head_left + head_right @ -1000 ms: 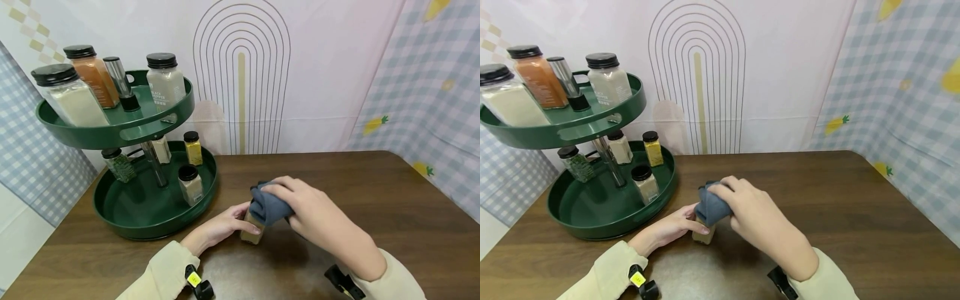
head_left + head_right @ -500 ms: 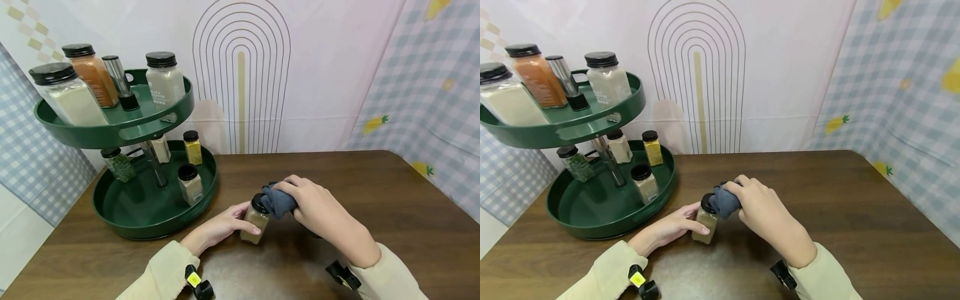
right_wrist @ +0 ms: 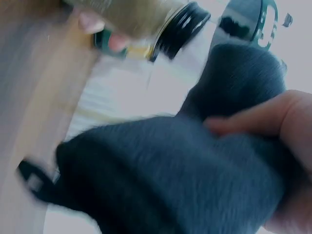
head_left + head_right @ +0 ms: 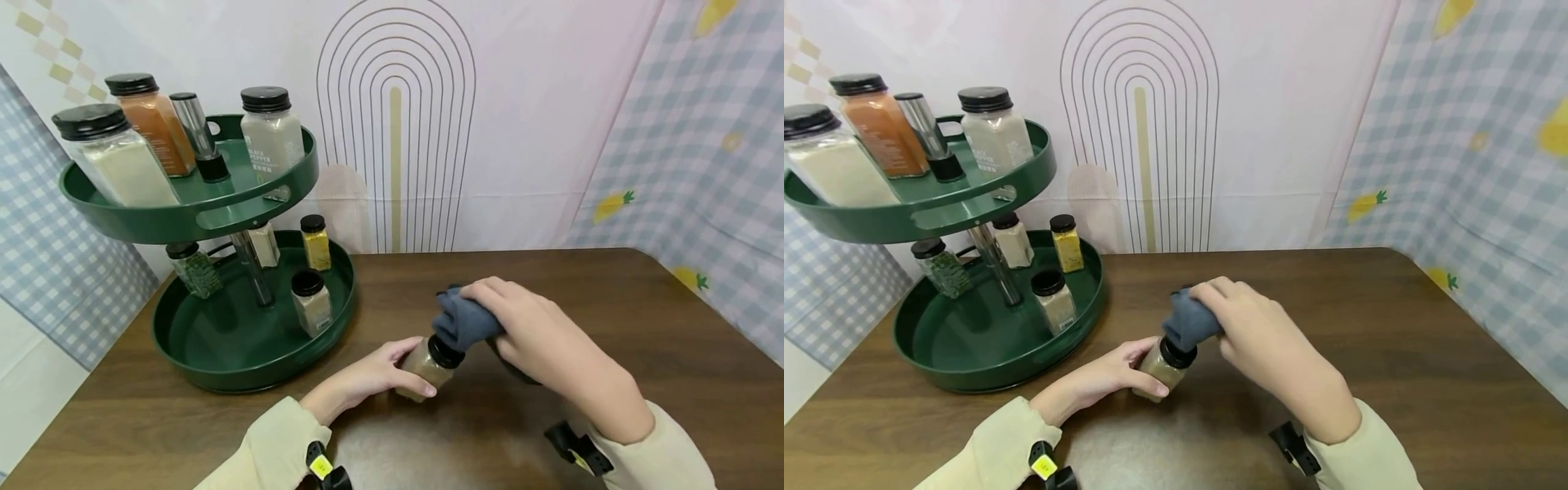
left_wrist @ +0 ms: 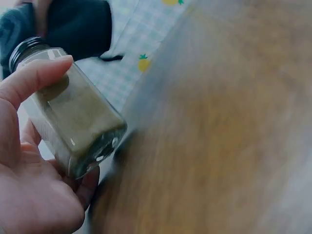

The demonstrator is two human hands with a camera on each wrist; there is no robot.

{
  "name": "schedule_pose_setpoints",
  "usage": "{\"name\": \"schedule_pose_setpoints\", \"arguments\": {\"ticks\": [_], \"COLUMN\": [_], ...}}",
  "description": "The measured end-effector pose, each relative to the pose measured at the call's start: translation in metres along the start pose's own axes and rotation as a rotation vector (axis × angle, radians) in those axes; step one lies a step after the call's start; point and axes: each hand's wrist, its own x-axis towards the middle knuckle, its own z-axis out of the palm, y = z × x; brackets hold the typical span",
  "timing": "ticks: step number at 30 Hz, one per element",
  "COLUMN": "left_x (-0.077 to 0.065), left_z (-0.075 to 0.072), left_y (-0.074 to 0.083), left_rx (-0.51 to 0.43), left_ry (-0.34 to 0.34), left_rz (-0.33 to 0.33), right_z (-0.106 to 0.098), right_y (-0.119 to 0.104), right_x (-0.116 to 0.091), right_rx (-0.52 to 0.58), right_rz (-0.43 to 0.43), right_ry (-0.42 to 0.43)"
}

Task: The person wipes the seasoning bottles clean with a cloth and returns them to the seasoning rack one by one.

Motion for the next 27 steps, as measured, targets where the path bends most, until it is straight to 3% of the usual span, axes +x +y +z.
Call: {"name": "schedule_pose_setpoints", "arguments": {"ticks": [3,7,17,25,27], "left_x": [-0.001,-0.001,0.000,-0.001,-0.001], "left_z": [0.003,0.005,0.005,0.004,0.003], "left_y": [0.002,0.003,0.000,-0.001,-0.002], "left_rx": [0.016,0.023,0.015,-0.009,-0.008], "left_ry": [-0.012,-0.018,-0.059,-0.051,-0.040], "left_rz": [-0.018,-0.027,-0.014,0.021,0.022], "right_z": [0.005,0.012,0.018,0.020,0.018], "right_y": [-0.009,-0.016,0.006,0.020,0.022], "right_x": [0.001,0.001,0.000,-0.001,-0.001], "right_rx": [0.030,0.000,0.033,-0.121,-0.138], "right_rz": [-0.128,-0.158,-0.045,0.103,0.136], "right_ry": [0.002,0.003,-0.079,-0.240,-0.239]}}
